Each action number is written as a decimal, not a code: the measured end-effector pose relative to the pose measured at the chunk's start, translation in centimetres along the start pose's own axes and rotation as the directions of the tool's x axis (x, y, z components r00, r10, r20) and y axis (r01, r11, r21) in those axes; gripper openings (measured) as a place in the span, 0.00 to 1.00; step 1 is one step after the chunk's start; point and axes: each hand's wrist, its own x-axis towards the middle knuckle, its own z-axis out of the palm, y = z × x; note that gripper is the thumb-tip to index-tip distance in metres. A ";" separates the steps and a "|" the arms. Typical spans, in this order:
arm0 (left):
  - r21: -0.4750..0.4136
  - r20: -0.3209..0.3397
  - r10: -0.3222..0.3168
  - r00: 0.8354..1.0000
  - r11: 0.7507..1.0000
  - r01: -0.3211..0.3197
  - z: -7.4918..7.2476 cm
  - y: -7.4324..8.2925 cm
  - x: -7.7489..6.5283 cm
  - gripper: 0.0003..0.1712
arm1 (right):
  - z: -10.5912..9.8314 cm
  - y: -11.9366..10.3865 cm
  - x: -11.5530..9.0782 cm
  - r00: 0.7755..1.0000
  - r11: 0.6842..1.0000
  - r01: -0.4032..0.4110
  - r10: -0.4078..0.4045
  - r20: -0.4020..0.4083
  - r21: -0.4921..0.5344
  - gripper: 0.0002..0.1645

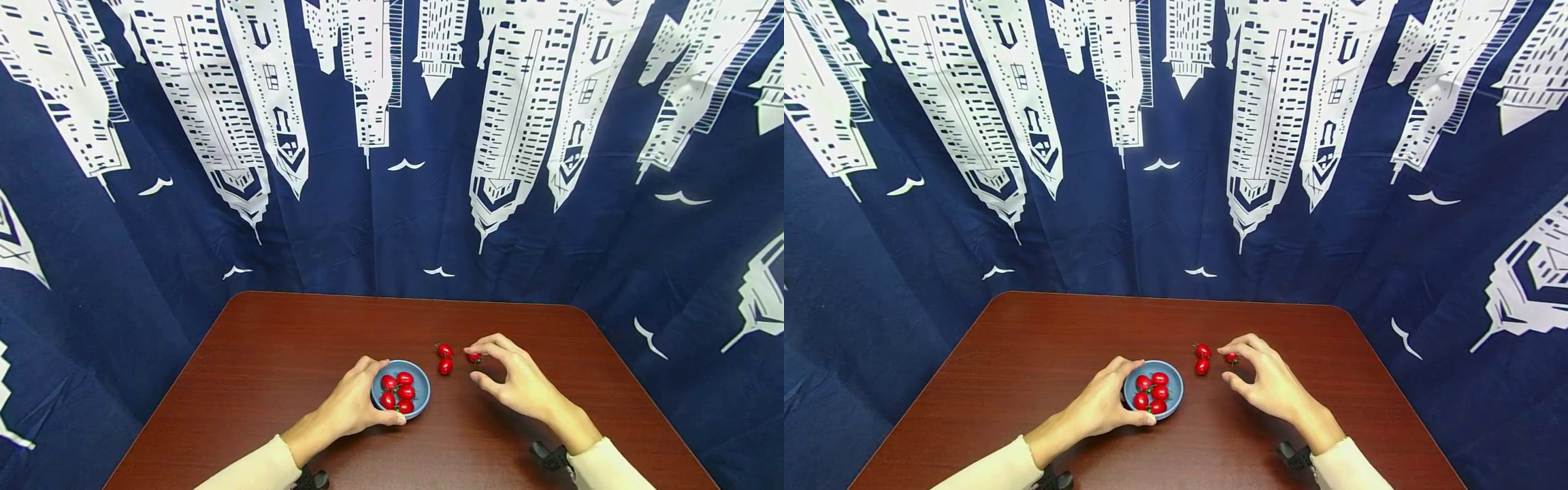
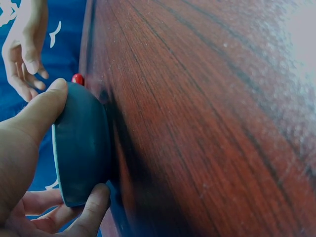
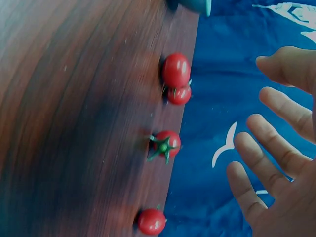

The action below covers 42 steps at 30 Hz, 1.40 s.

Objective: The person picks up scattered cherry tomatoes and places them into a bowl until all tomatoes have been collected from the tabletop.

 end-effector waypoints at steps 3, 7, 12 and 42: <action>0.005 0.000 -0.003 1.000 1.000 0.003 0.0 -0.1 0.1 0.64 | -0.2 0.7 -0.1 1.000 1.000 -0.020 0.020 -0.011 -0.014 0.29; 0.004 0.000 -0.007 1.000 1.000 0.007 0.1 -0.3 0.2 0.64 | -0.4 1.7 -0.4 0.999 0.999 -0.042 0.042 -0.020 -0.034 0.28; -0.008 0.001 -0.019 1.000 1.000 0.019 0.2 -0.3 0.1 0.64 | -0.5 3.3 -0.6 0.998 0.999 -0.047 0.046 -0.038 -0.027 0.28; -0.020 -0.007 -0.014 1.000 1.000 0.014 0.0 -0.1 -0.2 0.64 | -1.6 7.6 -1.7 0.971 0.971 -0.237 0.238 0.019 -0.040 0.25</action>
